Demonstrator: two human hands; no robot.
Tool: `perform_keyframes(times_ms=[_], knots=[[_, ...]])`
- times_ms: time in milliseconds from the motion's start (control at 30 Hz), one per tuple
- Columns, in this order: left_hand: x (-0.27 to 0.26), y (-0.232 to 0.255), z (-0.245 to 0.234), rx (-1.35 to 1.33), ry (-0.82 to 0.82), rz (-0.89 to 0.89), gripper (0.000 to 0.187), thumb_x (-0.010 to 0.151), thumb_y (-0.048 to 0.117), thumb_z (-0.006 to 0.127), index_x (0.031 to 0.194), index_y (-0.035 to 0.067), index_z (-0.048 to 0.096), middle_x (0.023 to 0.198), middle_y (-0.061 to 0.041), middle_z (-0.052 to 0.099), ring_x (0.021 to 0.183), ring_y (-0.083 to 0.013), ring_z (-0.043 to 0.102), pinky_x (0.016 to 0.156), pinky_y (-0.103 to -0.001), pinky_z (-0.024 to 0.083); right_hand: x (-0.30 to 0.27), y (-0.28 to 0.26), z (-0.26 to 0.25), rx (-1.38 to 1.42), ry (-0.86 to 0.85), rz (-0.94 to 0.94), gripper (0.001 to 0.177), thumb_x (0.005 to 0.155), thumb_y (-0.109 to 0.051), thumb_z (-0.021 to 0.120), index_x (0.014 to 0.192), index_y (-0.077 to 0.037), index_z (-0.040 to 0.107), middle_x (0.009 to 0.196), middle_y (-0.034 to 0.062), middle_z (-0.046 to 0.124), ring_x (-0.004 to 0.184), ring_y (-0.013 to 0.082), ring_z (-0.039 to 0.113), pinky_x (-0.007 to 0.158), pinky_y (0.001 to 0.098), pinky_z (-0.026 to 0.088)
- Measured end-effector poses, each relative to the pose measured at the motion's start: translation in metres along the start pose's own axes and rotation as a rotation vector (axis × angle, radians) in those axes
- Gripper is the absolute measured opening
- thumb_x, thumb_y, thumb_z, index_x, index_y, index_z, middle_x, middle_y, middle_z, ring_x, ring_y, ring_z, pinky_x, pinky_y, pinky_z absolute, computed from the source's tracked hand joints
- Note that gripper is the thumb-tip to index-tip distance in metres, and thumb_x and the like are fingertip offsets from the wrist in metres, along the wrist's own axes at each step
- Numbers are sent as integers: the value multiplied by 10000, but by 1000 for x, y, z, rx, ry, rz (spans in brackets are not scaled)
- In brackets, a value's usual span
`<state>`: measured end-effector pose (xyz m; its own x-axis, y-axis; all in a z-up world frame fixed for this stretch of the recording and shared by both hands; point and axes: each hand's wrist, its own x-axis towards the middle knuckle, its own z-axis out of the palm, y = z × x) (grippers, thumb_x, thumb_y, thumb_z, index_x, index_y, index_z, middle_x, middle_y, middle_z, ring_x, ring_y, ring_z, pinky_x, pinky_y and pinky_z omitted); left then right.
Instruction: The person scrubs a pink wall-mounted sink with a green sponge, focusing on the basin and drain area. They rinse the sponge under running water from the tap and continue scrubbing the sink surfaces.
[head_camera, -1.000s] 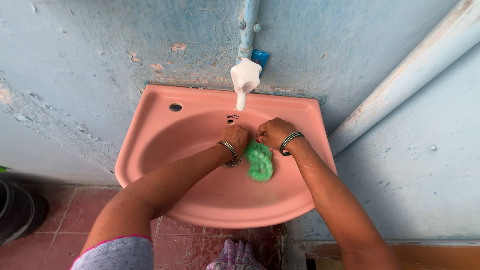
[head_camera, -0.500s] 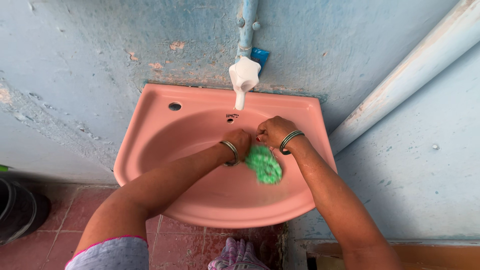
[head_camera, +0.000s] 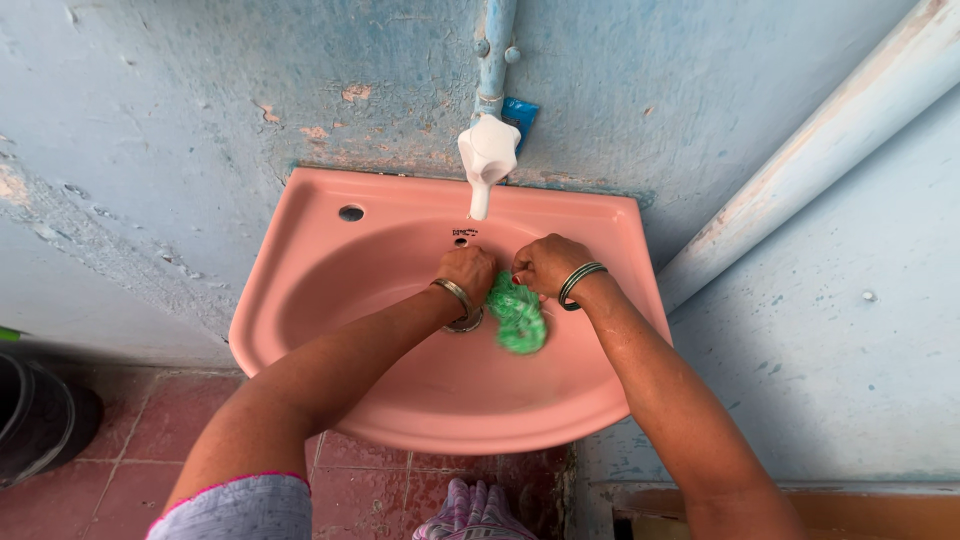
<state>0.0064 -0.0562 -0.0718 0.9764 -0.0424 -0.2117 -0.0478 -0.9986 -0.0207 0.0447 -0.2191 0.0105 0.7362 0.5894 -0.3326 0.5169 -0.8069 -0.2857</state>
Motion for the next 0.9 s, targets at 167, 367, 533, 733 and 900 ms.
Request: perform_keyframes(times_ms=[167,367,533,733,900], knots=[[2,8,8,10,-39,79,337,768,210,846,1052,68,733,1086,-163,716,1029,-284,706,807,-383,584,1,0,-2,-51,42,-43,160,926,-318,699,988,-199,787,792,-13,796,725,107,734,755,328,562],[18,0,17,39,34,-26,185,839,141,765,1022,116,754,1030,-108,763,966,-247,756,751,-366,616,-6,-2,-6,20,-9,-9,162,949,-294,672,1012,-182,771,841,-21,775,694,111,767,725,318,572],[30,-6,6,98,51,-6,133,968,173,650,1018,111,756,1033,-117,761,954,-254,752,760,-386,607,-6,-3,-8,82,-14,7,177,965,-225,627,1047,-170,774,849,10,796,692,104,764,718,309,586],[-6,4,-6,-368,171,394,505,776,435,808,1142,104,699,1131,-238,660,1077,-390,646,929,-483,525,0,4,-6,-12,4,8,197,934,-147,623,1059,-175,774,842,30,799,740,144,742,748,340,588],[-38,23,27,-202,86,347,604,821,438,757,1292,90,610,1338,-196,585,1183,-420,576,985,-489,496,0,6,-3,16,30,-60,183,922,-223,641,1046,-178,767,875,-14,789,733,116,764,767,321,586]])
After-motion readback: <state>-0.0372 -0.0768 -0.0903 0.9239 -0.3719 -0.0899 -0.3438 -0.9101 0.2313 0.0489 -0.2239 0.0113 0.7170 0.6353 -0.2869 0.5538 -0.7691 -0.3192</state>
